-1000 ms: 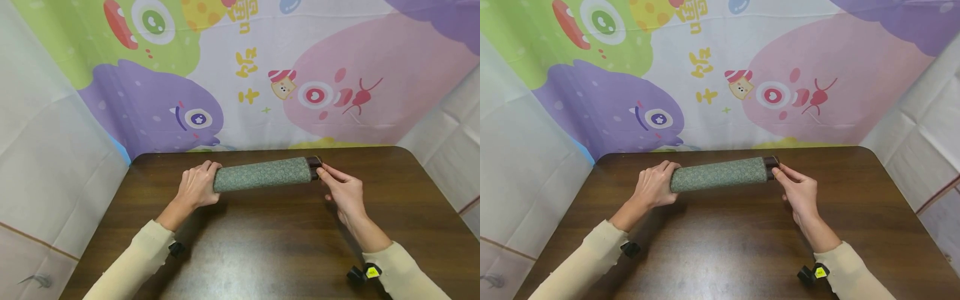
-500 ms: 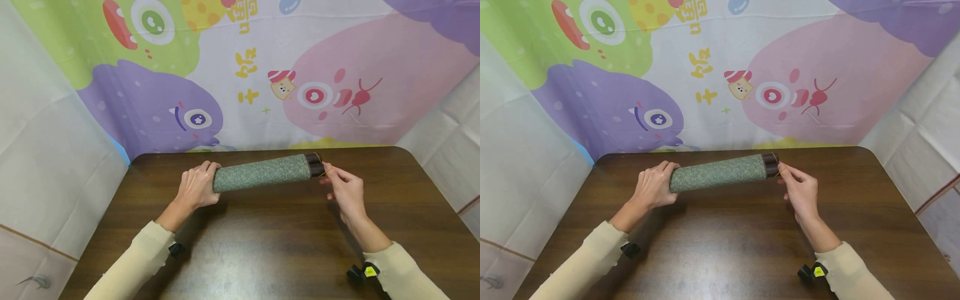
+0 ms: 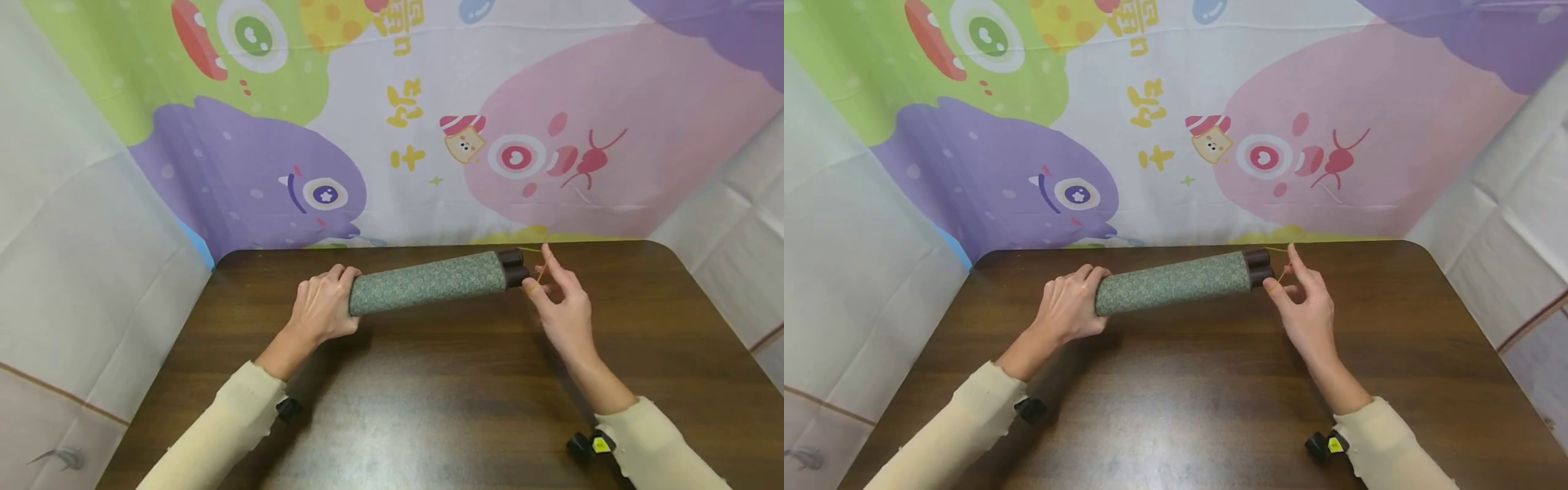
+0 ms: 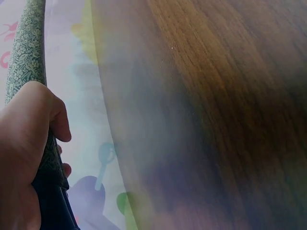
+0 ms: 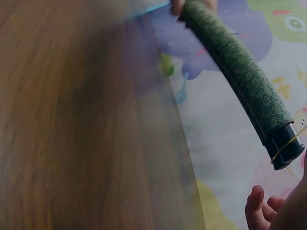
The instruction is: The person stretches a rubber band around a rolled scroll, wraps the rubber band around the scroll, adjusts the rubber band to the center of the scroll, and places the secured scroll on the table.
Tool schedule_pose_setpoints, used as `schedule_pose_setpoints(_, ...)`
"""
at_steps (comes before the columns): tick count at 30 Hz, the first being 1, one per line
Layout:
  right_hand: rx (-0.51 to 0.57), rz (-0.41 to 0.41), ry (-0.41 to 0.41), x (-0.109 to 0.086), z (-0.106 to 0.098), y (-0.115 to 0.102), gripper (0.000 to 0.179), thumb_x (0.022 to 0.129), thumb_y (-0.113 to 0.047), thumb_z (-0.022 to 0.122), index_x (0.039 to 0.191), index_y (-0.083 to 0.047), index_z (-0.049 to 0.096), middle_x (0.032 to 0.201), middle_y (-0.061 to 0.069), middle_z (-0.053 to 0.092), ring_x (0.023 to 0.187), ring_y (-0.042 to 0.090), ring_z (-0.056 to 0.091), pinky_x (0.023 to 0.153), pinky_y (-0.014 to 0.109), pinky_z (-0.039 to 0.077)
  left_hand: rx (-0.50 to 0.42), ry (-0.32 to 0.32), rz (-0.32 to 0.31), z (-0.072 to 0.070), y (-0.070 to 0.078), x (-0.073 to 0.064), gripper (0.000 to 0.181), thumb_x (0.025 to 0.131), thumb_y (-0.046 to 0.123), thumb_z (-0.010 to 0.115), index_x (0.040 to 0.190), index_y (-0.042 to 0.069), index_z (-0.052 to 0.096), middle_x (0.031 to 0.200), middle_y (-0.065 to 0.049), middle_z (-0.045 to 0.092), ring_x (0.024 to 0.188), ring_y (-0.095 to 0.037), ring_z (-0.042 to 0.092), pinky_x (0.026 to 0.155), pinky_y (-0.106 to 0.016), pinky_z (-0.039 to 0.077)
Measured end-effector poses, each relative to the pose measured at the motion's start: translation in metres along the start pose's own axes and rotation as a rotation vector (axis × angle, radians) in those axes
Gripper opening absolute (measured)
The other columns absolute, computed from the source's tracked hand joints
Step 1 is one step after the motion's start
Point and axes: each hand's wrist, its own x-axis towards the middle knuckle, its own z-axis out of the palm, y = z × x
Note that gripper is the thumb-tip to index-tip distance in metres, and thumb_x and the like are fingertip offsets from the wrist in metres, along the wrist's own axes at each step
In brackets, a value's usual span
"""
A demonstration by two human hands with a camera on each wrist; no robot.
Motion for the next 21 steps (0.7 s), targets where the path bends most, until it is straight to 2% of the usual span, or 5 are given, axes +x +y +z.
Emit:
schedule_pose_setpoints(4,-0.125,-0.133,0.011,-0.001,0.000,0.004,0.061,0.107,-0.028,0.078,0.164,-0.038,0.057,0.153,0.010,0.067,0.108,-0.021,0.056,0.095,0.016,0.044,0.006,-0.021,-0.006,0.001,0.000,0.000,0.069,0.063,0.028,0.095,0.125,0.011,0.071,0.105,-0.012,0.077,0.077,-0.038,0.078,0.059,-0.055,0.062)
schedule_pose_setpoints(7,-0.129,-0.241,0.008,-0.001,0.002,0.005,0.054,0.106,-0.023,0.079,0.158,-0.030,0.066,0.161,0.013,0.065,0.120,-0.019,0.054,0.094,0.012,0.044,0.003,-0.046,-0.013,0.002,0.000,0.000,0.068,0.063,0.028,0.095,0.125,0.011,0.072,0.106,-0.012,0.077,0.079,-0.038,0.078,0.060,-0.055,0.062)
schedule_pose_setpoints(11,-0.136,-0.434,-0.002,0.001,0.003,0.007,0.041,0.104,-0.019,0.080,0.145,-0.016,0.077,0.167,0.017,0.060,0.130,0.005,0.060,0.084,0.004,0.043,0.000,-0.071,-0.014,0.002,0.002,0.001,0.069,0.064,0.029,0.095,0.126,0.011,0.071,0.107,-0.012,0.077,0.080,-0.038,0.078,0.060,-0.055,0.062)
schedule_pose_setpoints(16,-0.196,-0.616,-0.012,0.006,0.001,0.006,0.050,0.107,-0.046,0.070,0.138,-0.008,0.080,0.166,0.025,0.059,0.127,0.046,0.059,0.088,0.013,0.042,0.006,-0.077,0.011,0.002,0.002,0.001,0.068,0.064,0.030,0.095,0.125,0.012,0.072,0.106,-0.010,0.077,0.081,-0.036,0.078,0.060,-0.054,0.061)
schedule_pose_setpoints(21,-0.238,-0.551,0.016,0.012,-0.008,0.001,0.049,0.102,-0.023,0.083,0.148,-0.010,0.073,0.139,0.021,0.078,0.109,0.008,0.064,0.080,0.003,0.045,-0.002,-0.054,0.063,0.002,0.000,-0.001,0.064,0.064,0.030,0.094,0.122,0.013,0.072,0.104,-0.008,0.076,0.078,-0.033,0.078,0.059,-0.052,0.061)
